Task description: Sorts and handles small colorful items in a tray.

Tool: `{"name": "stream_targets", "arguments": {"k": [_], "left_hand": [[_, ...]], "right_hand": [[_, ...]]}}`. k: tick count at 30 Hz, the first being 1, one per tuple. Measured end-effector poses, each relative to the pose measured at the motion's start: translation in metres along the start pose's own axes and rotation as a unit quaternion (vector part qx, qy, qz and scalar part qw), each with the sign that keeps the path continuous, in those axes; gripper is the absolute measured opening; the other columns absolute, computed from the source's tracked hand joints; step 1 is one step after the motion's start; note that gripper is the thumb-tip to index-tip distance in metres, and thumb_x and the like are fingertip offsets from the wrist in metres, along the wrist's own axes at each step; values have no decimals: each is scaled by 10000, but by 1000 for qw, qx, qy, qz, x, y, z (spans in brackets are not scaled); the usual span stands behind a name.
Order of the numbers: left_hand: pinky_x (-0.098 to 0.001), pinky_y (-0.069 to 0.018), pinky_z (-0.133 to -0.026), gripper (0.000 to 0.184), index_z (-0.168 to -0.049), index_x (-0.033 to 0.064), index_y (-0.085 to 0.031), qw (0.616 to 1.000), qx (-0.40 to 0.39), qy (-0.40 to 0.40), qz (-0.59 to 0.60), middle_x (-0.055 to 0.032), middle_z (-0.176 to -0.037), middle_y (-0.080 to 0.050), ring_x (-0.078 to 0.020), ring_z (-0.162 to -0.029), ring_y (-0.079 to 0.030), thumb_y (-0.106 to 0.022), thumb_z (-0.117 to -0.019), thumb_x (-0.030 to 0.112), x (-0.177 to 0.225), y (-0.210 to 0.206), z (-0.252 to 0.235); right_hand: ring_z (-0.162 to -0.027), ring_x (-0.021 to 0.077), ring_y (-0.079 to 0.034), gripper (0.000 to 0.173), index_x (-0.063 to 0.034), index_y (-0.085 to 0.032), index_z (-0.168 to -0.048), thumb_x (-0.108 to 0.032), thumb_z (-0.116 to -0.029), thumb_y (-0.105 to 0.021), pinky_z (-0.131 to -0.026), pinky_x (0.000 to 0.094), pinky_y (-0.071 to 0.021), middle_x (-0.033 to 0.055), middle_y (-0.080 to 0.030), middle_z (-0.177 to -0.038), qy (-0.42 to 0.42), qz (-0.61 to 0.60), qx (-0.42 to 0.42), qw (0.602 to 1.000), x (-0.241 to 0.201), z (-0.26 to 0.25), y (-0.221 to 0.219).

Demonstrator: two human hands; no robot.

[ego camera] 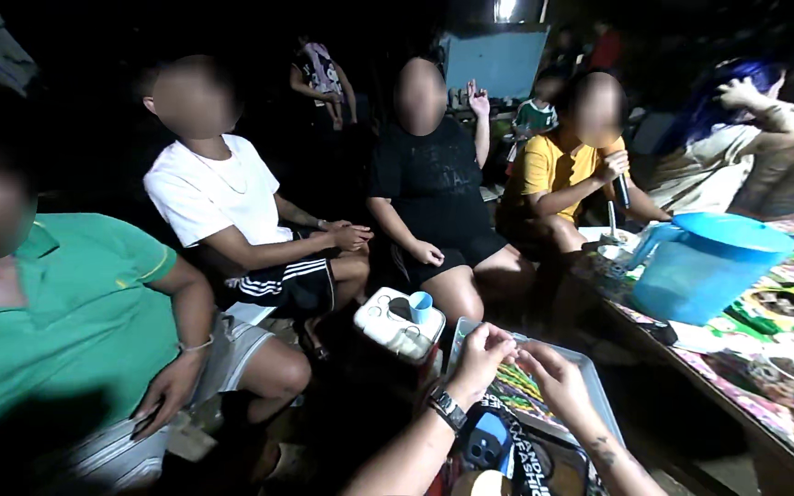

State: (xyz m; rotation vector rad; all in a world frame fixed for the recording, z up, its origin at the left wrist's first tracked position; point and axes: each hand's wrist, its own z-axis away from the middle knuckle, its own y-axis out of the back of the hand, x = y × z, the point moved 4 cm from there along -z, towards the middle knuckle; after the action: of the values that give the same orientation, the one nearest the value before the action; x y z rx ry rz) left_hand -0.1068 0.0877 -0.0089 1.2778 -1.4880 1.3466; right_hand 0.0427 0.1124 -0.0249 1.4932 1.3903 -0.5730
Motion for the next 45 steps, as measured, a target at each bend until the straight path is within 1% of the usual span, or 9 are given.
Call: {"name": "stream_targets", "arguments": {"k": [4,9,14,18,20,27,41,43,45], "left_hand": [[-265,-575,-754,67,-1040,2,-560,993,29,64,95,-36,-874,-633,-98,-745,-643,-585,-983,-23,-3,3,-2],[-235,-520,-654,109,-983,-7,-581,996,65,36,-46,-33,-823,-608,-77,-676,-586,-668,-943,44,-7,11,-5],[-235,-535,-646,89,-961,4,-560,995,75,52,-29,-27,-793,-594,-78,-651,-591,-645,-950,30,-9,10,-8],[-226,-505,-653,79,-998,3,-581,996,54,53,-52,-27,-835,-590,-69,-690,-572,-634,-963,51,-12,7,-10],[-217,-511,-649,84,-1024,-2,-600,997,44,38,-41,-22,-843,-609,-61,-687,-580,-631,-961,44,-14,7,-11],[-242,-531,-691,91,-1010,-10,-600,993,47,-23,-102,-42,-867,-620,-70,-711,-596,-643,-941,32,-7,11,-13],[-240,-532,-738,96,-966,8,-594,994,-66,-14,-80,-22,-895,-617,-67,-799,-608,-671,-924,45,-16,-19,-5],[-251,-542,-784,92,-968,-16,-597,992,-66,-38,-100,-42,-911,-620,-79,-840,-620,-663,-928,35,-14,-22,-3],[-262,-551,-793,108,-985,-41,-608,988,-64,-50,-128,-74,-935,-636,-97,-847,-633,-655,-940,46,-12,-23,0]], "right_hand": [[-864,90,-692,199,-36,-769,-1012,-179,-962,-641,-806,268,-582,65,-731,-971,27,38,15,999,0,-5,-1],[-815,73,-686,178,-37,-767,-942,-191,-910,-685,-757,224,-579,55,-719,-903,47,49,54,996,1,-9,-6],[-772,74,-664,165,-35,-754,-871,-191,-863,-703,-721,228,-561,44,-699,-836,74,65,78,992,0,-13,-9],[-747,208,-670,148,-30,-756,-827,-172,-810,-716,-747,438,-549,75,-690,-775,120,121,111,979,-4,-13,-8],[-729,202,-661,141,-46,-762,-841,-174,-799,-721,-724,434,-554,64,-680,-773,135,137,105,976,-3,-14,-10],[-865,327,-719,299,-17,-781,-1021,-244,-988,-590,-838,638,-516,127,-748,-912,75,178,-7,981,2,-11,-11],[-713,173,-656,152,7,-689,-828,-136,-803,-738,-680,353,-564,97,-670,-787,54,125,73,988,-4,8,19],[-758,229,-695,196,5,-723,-922,-181,-861,-699,-717,431,-585,120,-707,-843,74,162,50,983,-5,12,22],[-900,379,-708,234,29,-748,-1023,-170,-950,-650,-843,638,-523,189,-732,-945,48,177,-6,983,-8,17,22]]}}
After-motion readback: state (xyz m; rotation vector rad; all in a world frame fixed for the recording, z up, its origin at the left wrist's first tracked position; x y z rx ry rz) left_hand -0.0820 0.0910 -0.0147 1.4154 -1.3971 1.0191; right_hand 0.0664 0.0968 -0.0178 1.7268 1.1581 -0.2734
